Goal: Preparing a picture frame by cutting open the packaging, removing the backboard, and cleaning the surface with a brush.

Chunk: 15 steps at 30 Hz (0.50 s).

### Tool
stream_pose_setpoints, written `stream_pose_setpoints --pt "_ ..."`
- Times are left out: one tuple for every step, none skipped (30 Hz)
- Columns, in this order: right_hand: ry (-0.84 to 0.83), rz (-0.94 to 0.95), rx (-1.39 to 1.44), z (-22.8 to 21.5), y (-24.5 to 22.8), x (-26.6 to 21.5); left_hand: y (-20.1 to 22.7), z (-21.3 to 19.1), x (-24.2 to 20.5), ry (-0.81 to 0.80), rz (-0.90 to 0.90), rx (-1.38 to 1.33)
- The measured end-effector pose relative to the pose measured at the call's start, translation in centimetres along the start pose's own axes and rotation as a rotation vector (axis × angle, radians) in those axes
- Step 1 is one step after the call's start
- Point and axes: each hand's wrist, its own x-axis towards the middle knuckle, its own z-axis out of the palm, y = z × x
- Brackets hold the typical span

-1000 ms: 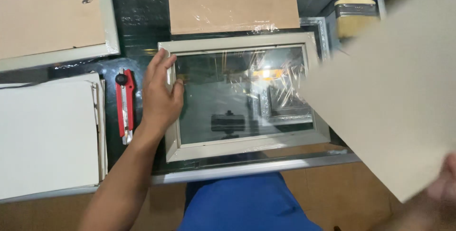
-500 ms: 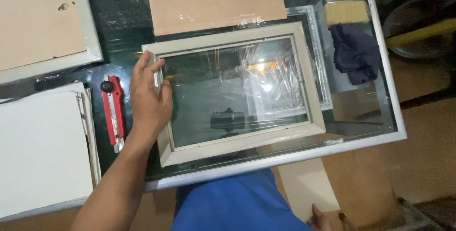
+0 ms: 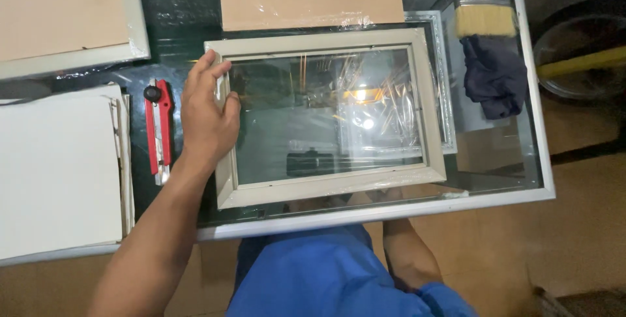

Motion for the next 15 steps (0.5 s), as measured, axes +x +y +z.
stream_pose_setpoints --pt "0.035 -0.053 0.017 0.4 -1.3 -0.6 0.1 0.0 -0.1 0.001 -0.006 0.001" --pt "0.067 -0.108 0.037 1.0 -2.6 -1.1 0.2 -0.1 -0.1 -0.004 -0.009 -0.011" --pt "0.099 -0.163 0.056 1.6 -3.9 -1.7 0.3 -0.2 0.0 -0.008 -0.011 -0.023" --pt "0.128 -0.218 0.078 2.4 -5.4 -2.0 0.5 -0.2 0.1 -0.003 -0.011 -0.022" --pt "0.156 -0.274 0.101 3.1 -7.0 -2.4 0.6 -0.2 0.2 -0.002 -0.015 -0.019" --pt "0.188 -0.327 0.123 3.5 -8.3 -3.1 0.7 -0.4 0.2 -0.006 -0.021 -0.014" --pt "0.22 -0.38 0.145 4.1 -9.9 -3.7 0.9 -0.5 -0.3 -0.005 -0.022 -0.011" --pt "0.24 -0.433 0.174 5.4 -11.3 -3.7 1.0 -0.5 -0.1 -0.006 -0.03 -0.016" --pt "0.261 -0.486 0.203 6.7 -12.7 -3.6 1.0 -0.5 0.0 -0.008 -0.038 -0.021" --pt "0.294 -0.54 0.22 7.4 -14.4 -4.0 0.9 -0.5 -0.1 -0.008 -0.044 -0.019" --pt "0.327 -0.593 0.237 7.9 -16.3 -4.5 0.8 -0.4 -0.2 -0.006 -0.034 -0.008" --pt "0.358 -0.649 0.26 8.4 -18.0 -5.1 0.7 -0.2 0.0 -0.004 -0.018 0.002" --pt "0.389 -0.705 0.284 8.5 -19.5 -5.0 1.5 -0.5 0.1 -0.003 -0.018 0.002" --pt "0.419 -0.761 0.308 8.8 -21.0 -4.7 2.3 -0.8 0.3 -0.044 -0.055 0.013" --pt "0.448 -0.816 0.332 9.4 -22.7 -4.2 3.2 -1.1 0.5 -0.085 -0.092 0.024"
